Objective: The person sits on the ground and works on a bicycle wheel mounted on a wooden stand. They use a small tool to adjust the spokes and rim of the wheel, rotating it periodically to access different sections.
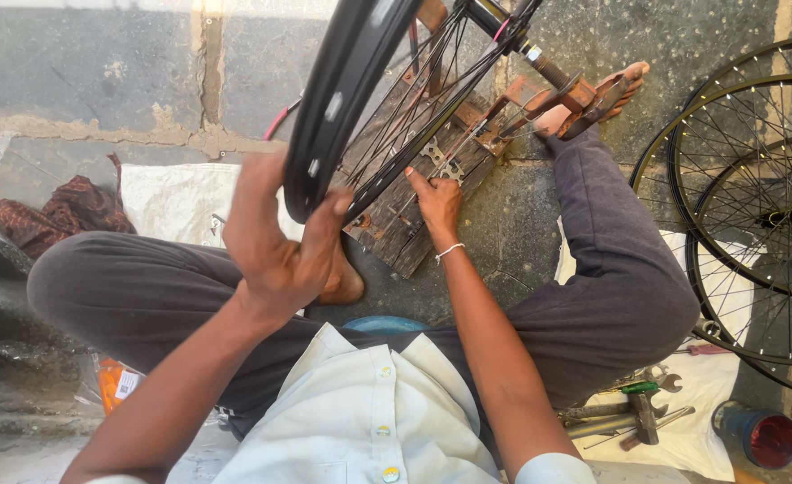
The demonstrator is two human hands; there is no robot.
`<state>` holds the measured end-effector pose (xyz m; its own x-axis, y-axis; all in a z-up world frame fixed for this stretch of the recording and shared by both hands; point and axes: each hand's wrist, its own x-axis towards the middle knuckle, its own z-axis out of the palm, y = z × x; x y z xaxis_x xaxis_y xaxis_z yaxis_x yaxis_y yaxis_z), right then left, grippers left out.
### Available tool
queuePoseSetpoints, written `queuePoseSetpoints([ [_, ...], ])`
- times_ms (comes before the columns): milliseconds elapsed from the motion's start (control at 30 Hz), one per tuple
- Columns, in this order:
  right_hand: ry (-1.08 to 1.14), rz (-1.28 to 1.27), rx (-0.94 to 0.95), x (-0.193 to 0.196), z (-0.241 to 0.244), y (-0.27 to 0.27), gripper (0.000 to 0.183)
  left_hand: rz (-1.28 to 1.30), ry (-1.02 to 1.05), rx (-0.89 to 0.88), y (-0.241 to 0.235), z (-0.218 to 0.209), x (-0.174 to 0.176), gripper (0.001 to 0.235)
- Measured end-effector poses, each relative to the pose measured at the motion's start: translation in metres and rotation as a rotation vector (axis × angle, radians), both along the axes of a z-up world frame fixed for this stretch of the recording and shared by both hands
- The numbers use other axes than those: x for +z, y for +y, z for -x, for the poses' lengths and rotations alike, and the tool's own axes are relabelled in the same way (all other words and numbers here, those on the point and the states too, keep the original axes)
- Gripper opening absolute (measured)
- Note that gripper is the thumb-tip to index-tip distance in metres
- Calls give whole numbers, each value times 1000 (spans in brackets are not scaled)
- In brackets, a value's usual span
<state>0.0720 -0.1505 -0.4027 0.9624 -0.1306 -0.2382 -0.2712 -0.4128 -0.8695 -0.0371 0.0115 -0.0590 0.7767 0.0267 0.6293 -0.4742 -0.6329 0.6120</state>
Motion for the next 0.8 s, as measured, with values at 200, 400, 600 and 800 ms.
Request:
queuePoseSetpoints([
  [200,20,-20,-11,-8,3,0,73,167,334,80,12,26,-127,35],
  [400,5,6,-7,-12,0,1,72,210,560,101,15,20,-158,37],
  [600,95,230,127,13,5,-4,63,145,522,145,13,20,-127,38],
  [800,-409,150,386,130,78,-16,24,364,307,-25,28,49,-72,34],
])
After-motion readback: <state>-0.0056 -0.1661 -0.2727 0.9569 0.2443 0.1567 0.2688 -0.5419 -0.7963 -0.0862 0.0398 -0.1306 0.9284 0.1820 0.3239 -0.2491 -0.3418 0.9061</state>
